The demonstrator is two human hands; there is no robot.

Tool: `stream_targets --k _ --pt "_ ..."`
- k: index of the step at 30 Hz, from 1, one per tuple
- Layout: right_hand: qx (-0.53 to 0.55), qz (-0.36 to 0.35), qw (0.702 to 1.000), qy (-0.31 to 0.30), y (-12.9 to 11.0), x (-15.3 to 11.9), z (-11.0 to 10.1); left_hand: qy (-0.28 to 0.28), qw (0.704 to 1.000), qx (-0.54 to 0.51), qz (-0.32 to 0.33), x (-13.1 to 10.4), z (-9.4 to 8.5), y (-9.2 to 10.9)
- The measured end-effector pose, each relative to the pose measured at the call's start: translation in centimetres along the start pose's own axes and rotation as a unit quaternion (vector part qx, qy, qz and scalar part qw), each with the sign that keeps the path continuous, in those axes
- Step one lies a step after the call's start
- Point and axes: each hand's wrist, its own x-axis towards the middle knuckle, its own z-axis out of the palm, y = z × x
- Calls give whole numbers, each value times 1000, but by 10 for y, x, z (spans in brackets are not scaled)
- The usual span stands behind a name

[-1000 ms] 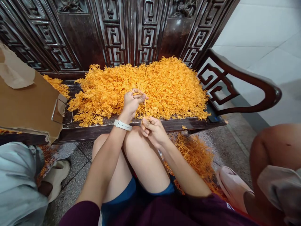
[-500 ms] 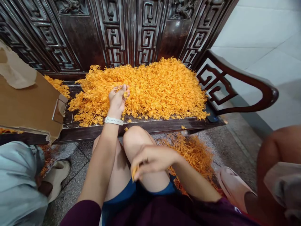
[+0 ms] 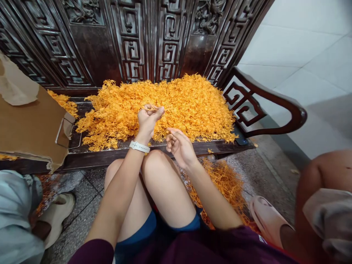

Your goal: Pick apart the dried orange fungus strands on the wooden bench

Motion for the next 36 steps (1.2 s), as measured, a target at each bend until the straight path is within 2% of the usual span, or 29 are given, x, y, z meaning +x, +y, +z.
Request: stream_targets --k 4,8,12,14,17,19,20,21,23,24,25,26,27,28,29,30,31,33,36 --pt "5 1 999 41 13 28 -8 3 1000 15 -1 -4 3 -7" --pt "-19 -27 999 32 16 42 -11 -38 998 35 -39 -8 5 -12" --pt "-52 -53 997 23 14 45 -12 -78 995 52 -29 -11 8 -14" --pt "-68 -55 996 18 13 45 -13 -69 996 57 -25 -12 9 -14" --pt "-102 -77 992 2 13 38 -13 -22 998 55 -33 -10 9 -13" --pt "-164 -87 981 -56 12 25 -9 31 999 24 -33 -4 5 -11" --pt "-210 -84 967 -119 11 15 -6 58 998 5 -33 1 2 -10" --pt "-262 -80 940 -202 10 5 -2 83 996 -14 -35 7 -2 -7" --pt "-350 -79 853 -378 6 -14 5 114 991 -43 -47 19 -11 -2" --pt "-368 -80 813 -444 3 -22 8 116 991 -50 -53 25 -17 2" --pt "-360 -78 797 -478 -1 -27 10 111 991 -55 -55 29 -22 5" --pt "-321 -71 813 -481 -4 -29 11 102 992 -59 -53 31 -26 9" --pt "-254 -61 854 -450 -9 -28 11 91 993 -65 -47 32 -30 13" --pt "-167 -49 904 -391 -13 -25 10 78 994 -70 -41 32 -33 16" --pt "-75 -40 946 -313 -17 -21 8 66 994 -77 -36 30 -35 20" --pt "8 -35 972 -230 -21 -15 6 54 994 -84 -35 28 -36 23" --pt "72 -28 984 -159 -24 -10 4 41 994 -93 -36 25 -36 26" --pt "128 1 989 -77 -27 -1 -1 15 993 -109 -45 20 -36 31" --pt "105 35 993 -49 -23 2 -4 -29 991 -116 -55 16 -32 34"
